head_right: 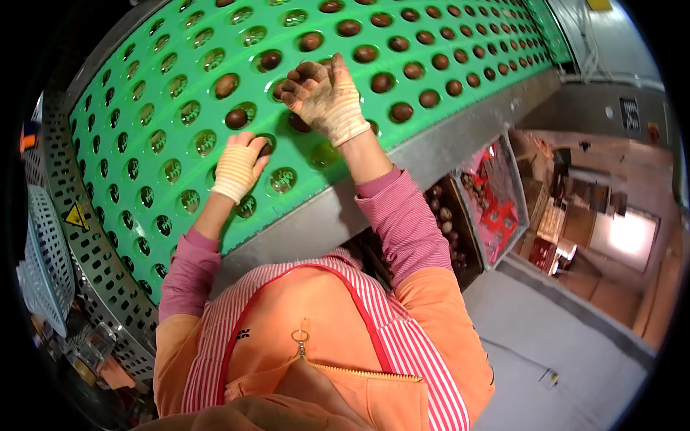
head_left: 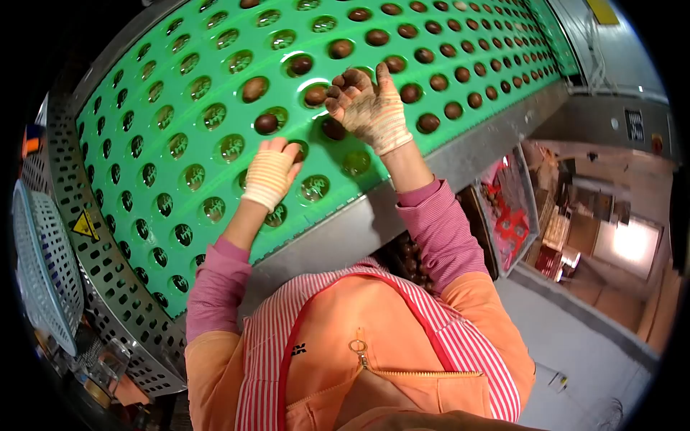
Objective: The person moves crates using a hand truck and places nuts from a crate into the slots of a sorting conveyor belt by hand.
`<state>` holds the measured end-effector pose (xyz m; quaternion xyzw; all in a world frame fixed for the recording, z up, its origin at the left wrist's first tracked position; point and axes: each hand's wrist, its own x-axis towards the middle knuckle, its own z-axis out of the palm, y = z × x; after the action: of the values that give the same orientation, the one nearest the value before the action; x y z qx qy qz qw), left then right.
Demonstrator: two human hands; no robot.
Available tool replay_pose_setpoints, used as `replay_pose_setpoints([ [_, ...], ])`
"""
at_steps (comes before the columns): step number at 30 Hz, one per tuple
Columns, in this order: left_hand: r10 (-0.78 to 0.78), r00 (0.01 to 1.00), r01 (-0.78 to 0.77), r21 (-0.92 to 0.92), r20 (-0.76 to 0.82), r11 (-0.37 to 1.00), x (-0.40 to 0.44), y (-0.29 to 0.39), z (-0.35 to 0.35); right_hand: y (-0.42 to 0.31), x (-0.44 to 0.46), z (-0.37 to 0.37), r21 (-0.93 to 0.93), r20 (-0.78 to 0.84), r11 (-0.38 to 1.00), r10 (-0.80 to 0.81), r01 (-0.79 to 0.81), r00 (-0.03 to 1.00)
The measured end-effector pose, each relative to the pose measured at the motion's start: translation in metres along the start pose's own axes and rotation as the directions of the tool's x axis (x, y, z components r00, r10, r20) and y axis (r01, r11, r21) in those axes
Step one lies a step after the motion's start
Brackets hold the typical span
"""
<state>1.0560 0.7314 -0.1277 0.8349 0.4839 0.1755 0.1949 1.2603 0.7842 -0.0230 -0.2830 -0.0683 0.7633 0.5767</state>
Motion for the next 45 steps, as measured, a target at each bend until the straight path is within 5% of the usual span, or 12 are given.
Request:
replay_pose_setpoints([
  [4,0.211,0.96,-0.211,0.017,-0.184,0.977,-0.013,-0.015,0.013,-0.005,-0.052,-0.041,0.153,0.191,0.988,-0.023,-0.006,0.981],
  [7,0.192,0.976,-0.181,0.111,-0.102,0.977,-0.006,-0.007,0.014,0.01,-0.102,-0.075,-0.323,0.099,0.927,-0.167,0.191,0.981],
  [11,0.011,1.0,-0.015,0.433,0.011,0.901,0.005,0.03,0.009,0.019,-0.197,-0.123,-0.871,-0.018,0.478,-0.265,0.115,0.964],
  [13,0.233,0.967,-0.186,0.341,-0.103,0.922,0.01,0.054,0.024,0.02,-0.243,-0.173,-0.967,-0.016,0.237,-0.41,0.089,0.912],
  [15,0.407,0.888,-0.417,-0.004,-0.216,0.909,0.011,0.133,0.039,0.014,-0.294,-0.212,-0.929,-0.243,0.368,-0.524,-0.04,0.817],
  [18,0.48,0.877,-0.438,-0.363,0.03,0.822,-0.002,0.247,0.09,0.01,-0.368,-0.288,-0.878,-0.467,0.433,-0.674,-0.206,0.573],
  [23,0.521,0.678,-0.549,-0.115,0.518,0.828,0.002,0.347,0.209,0.006,-0.455,-0.354,-0.787,-0.457,0.148,-0.791,-0.599,0.406],
  [27,0.429,0.468,-0.837,0.232,0.773,0.495,0.025,0.374,0.268,-0.031,-0.437,-0.35,-0.749,-0.337,-0.203,-0.704,-0.631,0.626],
  [33,0.392,0.567,-0.812,0.412,0.725,0.413,0.012,0.384,0.296,-0.062,-0.362,-0.372,-0.621,-0.325,-0.625,-0.344,-0.473,0.881],
  [35,0.252,0.636,-0.661,0.345,0.73,0.666,0.005,0.382,0.288,-0.059,-0.353,-0.372,-0.613,-0.336,-0.612,-0.371,-0.5,0.866],
  [43,0.263,0.692,-0.521,0.212,0.673,0.827,0.015,0.372,0.303,-0.059,-0.36,-0.382,-0.759,-0.426,-0.398,-0.295,-0.515,0.855],
  [45,0.231,0.6,-0.572,0.21,0.766,0.793,0.023,0.383,0.286,-0.057,-0.359,-0.385,-0.753,-0.42,-0.445,-0.241,-0.484,0.875],
])
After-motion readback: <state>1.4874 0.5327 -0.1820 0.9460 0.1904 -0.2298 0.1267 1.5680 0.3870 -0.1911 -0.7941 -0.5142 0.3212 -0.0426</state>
